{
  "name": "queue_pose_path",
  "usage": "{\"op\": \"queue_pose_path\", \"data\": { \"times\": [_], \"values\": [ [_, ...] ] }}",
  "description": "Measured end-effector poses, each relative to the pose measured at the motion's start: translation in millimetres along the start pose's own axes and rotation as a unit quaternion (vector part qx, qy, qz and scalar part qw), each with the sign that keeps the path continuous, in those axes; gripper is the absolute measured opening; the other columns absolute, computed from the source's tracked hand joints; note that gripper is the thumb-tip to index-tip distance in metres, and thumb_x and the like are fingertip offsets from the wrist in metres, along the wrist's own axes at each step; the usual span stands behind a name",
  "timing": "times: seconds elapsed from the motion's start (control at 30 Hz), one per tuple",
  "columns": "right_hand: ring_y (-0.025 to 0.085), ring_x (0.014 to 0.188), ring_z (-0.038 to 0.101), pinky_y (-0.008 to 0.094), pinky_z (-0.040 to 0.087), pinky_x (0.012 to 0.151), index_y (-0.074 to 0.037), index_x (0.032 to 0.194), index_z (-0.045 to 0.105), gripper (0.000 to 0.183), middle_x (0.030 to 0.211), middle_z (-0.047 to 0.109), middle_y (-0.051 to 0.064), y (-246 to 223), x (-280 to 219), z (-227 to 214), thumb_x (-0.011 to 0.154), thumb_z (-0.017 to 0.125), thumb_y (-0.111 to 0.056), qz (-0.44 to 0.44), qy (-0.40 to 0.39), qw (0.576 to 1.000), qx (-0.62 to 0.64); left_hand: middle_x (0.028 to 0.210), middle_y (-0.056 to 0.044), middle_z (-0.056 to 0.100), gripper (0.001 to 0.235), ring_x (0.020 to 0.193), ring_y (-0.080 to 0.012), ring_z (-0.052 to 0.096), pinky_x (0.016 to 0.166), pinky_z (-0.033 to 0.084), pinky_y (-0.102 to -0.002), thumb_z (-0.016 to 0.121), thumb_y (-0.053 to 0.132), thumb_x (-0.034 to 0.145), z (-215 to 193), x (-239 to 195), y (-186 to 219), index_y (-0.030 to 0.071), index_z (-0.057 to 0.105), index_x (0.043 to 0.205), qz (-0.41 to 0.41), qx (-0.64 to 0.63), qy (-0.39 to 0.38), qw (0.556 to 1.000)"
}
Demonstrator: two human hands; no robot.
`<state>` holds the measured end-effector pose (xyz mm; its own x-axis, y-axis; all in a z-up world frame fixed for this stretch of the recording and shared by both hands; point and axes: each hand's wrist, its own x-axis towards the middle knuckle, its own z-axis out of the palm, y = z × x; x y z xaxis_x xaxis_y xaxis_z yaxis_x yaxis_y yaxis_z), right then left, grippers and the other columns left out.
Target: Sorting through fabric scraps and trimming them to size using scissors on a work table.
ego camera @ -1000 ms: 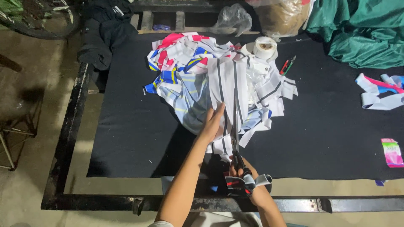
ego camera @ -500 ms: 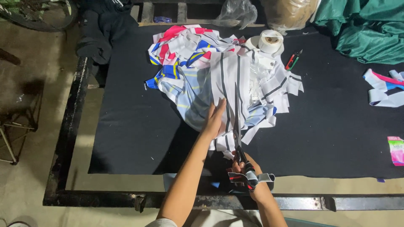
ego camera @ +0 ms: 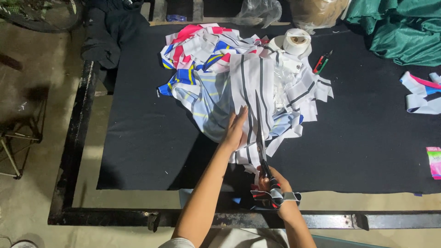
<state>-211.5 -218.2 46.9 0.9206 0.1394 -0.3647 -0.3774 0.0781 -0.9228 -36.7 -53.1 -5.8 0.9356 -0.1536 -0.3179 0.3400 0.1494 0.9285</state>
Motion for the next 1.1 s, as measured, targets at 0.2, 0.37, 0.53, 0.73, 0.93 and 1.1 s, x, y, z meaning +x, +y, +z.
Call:
{"op": "queue_pose_path", "data": {
  "times": [0.2,0.37,0.53,0.73,0.93,1.1],
  "values": [
    [0.013,0.068,0.053,0.029,0.046,0.061,-0.004,0.122,0.071,0.032,0.080,0.059,0.002,16.3,3.4,-3.9,0.094,0.065,-0.020,0.006,0.031,0.999,-0.023,0.165,-0.005,0.037,0.074,0.156,-0.0112,0.025,0.129,-0.002,-0.034,0.044,0.056,0.095,0.4,8.8,-17.4,0.012,0.041,0.154,0.005,-0.085,0.013,0.996],
    [0.013,0.072,0.056,0.029,0.051,0.066,-0.003,0.122,0.070,0.035,0.082,0.059,0.002,6.7,-2.0,-1.9,0.094,0.066,-0.024,0.004,0.025,1.000,-0.015,0.162,-0.007,0.043,0.072,0.153,-0.0136,0.034,0.129,0.008,-0.033,0.058,0.045,0.092,3.8,10.8,-22.8,0.007,0.045,0.152,-0.001,-0.174,0.047,0.984],
    [0.012,0.072,0.055,0.029,0.048,0.064,-0.007,0.115,0.073,0.031,0.081,0.061,0.000,-2.9,-4.4,-0.8,0.095,0.064,-0.029,-0.003,0.033,0.995,-0.093,0.160,-0.008,0.047,0.078,0.151,-0.0189,0.040,0.126,0.024,-0.036,0.067,0.045,0.084,6.7,3.6,-15.8,0.008,0.048,0.150,-0.014,-0.201,0.080,0.976],
    [0.010,0.069,0.057,0.025,0.047,0.059,-0.006,0.119,0.072,0.034,0.081,0.061,0.001,1.4,-4.2,-1.5,0.094,0.065,-0.029,0.014,0.036,0.997,-0.072,0.158,-0.006,0.050,0.067,0.151,-0.0150,0.039,0.129,0.009,-0.035,0.063,0.042,0.091,3.8,10.9,-28.2,0.008,0.052,0.148,0.007,-0.205,0.061,0.977],
    [0.013,0.069,0.062,0.029,0.050,0.057,-0.009,0.116,0.071,0.049,0.079,0.062,0.002,-2.8,-6.0,0.5,0.087,0.065,-0.048,0.015,0.044,0.994,-0.097,0.161,-0.004,0.045,0.071,0.155,-0.0147,0.031,0.129,0.004,-0.036,0.054,0.053,0.092,2.7,5.4,-21.9,0.012,0.049,0.150,0.001,-0.129,0.041,0.991],
    [0.011,0.054,0.057,0.027,0.045,0.043,-0.013,0.115,0.073,0.057,0.069,0.065,0.005,-9.7,-4.9,4.4,0.079,0.064,-0.057,0.080,0.081,0.983,-0.146,0.163,-0.003,0.042,0.070,0.156,-0.0155,0.028,0.128,0.005,-0.036,0.055,0.052,0.091,3.7,5.8,-21.7,0.015,0.050,0.150,-0.015,-0.142,0.052,0.988]
  ]
}}
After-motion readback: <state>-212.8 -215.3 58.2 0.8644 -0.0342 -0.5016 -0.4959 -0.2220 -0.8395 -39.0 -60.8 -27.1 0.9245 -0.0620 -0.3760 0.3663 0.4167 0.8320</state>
